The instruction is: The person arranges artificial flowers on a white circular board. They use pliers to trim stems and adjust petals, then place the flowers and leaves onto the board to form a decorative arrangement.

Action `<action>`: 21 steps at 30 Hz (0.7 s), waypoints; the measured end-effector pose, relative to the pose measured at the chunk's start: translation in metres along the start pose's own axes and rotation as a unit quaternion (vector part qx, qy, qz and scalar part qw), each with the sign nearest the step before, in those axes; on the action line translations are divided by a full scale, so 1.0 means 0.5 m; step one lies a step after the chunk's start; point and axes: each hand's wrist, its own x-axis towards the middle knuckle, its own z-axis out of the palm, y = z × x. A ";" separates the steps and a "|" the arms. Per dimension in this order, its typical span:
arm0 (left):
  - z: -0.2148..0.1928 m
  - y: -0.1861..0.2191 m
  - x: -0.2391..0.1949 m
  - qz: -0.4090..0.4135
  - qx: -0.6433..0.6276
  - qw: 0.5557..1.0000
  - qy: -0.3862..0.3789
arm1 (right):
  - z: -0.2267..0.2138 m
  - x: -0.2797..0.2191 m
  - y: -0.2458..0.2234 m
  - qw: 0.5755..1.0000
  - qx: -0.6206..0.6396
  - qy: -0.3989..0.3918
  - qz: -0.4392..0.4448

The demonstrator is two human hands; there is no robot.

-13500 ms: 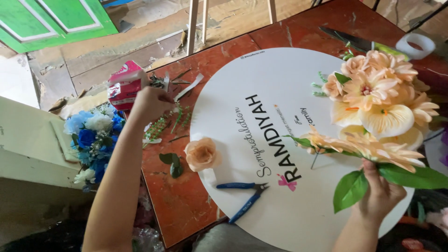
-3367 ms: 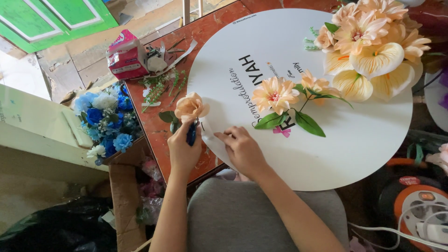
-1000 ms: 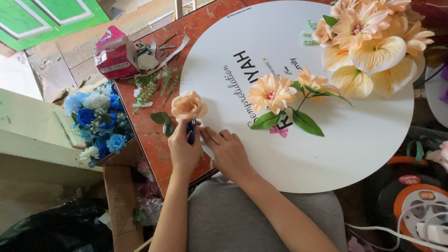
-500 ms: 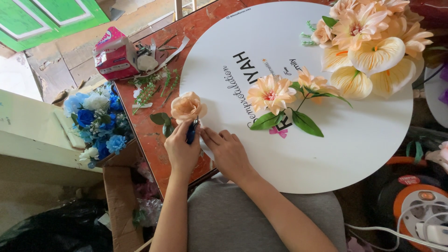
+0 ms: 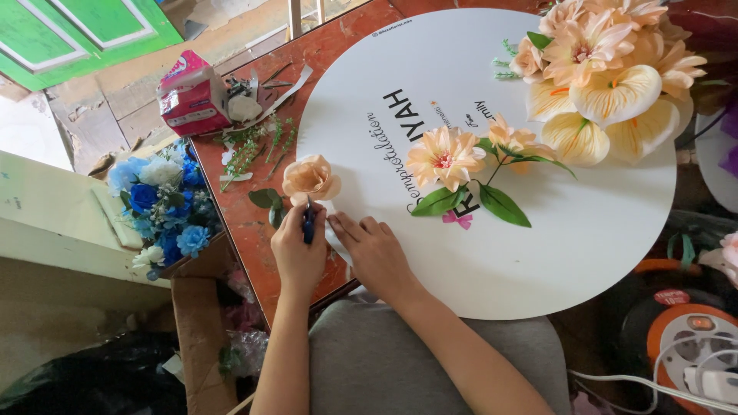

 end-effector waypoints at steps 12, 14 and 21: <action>-0.052 0.186 0.066 -0.089 -0.275 0.957 0.018 | -0.035 0.022 0.049 0.966 0.217 0.059 0.130; -0.010 0.201 0.086 -0.105 -0.318 0.942 0.008 | -0.091 0.028 0.075 0.934 0.295 0.107 0.169; 0.132 0.273 0.084 -0.290 -0.416 0.854 -0.114 | -0.241 0.002 0.133 0.849 0.379 0.253 0.269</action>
